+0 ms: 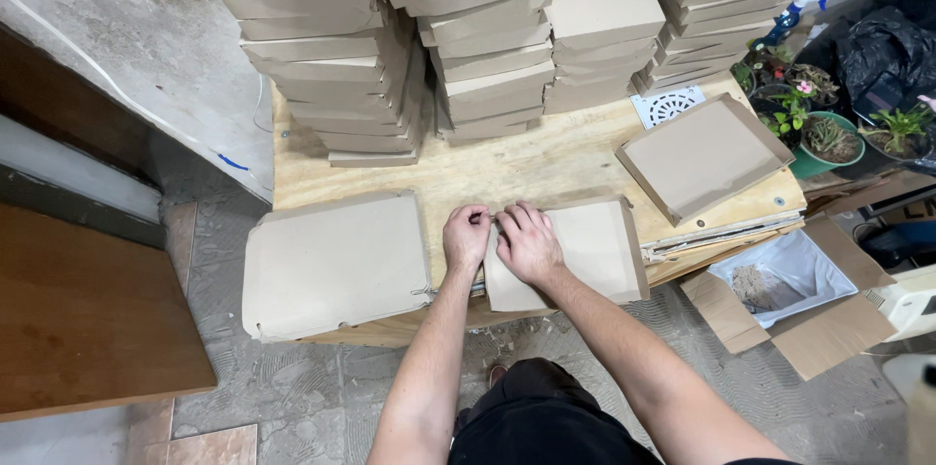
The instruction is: The person repeatedly assembles flat cardboard boxes by folding and interlocking the side flaps. They then place each completed box onto a growing stack on the left side of the table. The process is repeated for multiple boxes throughout the clip.
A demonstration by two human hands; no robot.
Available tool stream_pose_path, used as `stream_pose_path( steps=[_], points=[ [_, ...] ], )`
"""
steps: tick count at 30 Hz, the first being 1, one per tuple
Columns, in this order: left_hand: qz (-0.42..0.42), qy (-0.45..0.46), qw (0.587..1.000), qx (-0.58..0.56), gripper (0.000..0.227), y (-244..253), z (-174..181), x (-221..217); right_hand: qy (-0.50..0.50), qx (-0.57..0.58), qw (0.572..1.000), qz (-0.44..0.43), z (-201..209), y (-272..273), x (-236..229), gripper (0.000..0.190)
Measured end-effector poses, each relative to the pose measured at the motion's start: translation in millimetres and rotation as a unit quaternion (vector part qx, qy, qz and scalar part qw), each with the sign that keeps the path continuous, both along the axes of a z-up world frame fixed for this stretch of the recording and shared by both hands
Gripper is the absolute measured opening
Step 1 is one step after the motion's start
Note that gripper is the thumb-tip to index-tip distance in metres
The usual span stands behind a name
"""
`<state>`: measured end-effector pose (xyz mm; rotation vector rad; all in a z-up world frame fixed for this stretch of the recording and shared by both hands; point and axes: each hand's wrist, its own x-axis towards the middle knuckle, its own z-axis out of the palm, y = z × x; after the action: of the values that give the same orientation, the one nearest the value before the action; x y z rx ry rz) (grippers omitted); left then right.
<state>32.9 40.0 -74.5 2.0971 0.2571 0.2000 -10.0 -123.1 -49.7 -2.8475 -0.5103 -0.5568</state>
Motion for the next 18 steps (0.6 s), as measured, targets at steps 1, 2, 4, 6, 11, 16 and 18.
stream_pose_path(
  steps=[1,2,4,6,11,16,18],
  points=[
    [0.002,-0.001,1.000,0.000,0.018,-1.0,-1.0,1.6,-0.001,0.000,1.000,0.002,-0.1,-0.6,0.0,0.047],
    [0.004,0.007,1.000,-0.002,0.017,-1.9,-1.7,2.9,0.000,0.000,1.000,0.001,0.0,-1.1,-0.3,0.046],
    [0.007,0.013,1.000,-0.001,0.017,-0.6,0.6,5.8,-0.002,0.002,1.000,0.000,2.4,1.0,0.7,0.045],
    [-0.007,0.023,1.000,0.014,0.016,-2.4,3.4,5.6,-0.008,0.006,1.000,0.000,4.8,0.9,-1.7,0.044],
    [-0.003,0.017,0.999,0.030,0.014,-4.7,15.2,-2.7,0.005,-0.003,1.000,-0.007,4.4,0.2,-1.5,0.049],
    [0.008,0.013,0.998,0.067,0.013,-10.6,27.8,-10.1,0.017,-0.003,1.000,-0.009,5.9,-0.4,-1.3,0.052],
    [0.007,-0.007,0.997,0.078,0.012,-11.3,26.4,-9.3,0.017,-0.002,1.000,-0.008,7.4,0.1,-1.3,0.053]
  ],
)
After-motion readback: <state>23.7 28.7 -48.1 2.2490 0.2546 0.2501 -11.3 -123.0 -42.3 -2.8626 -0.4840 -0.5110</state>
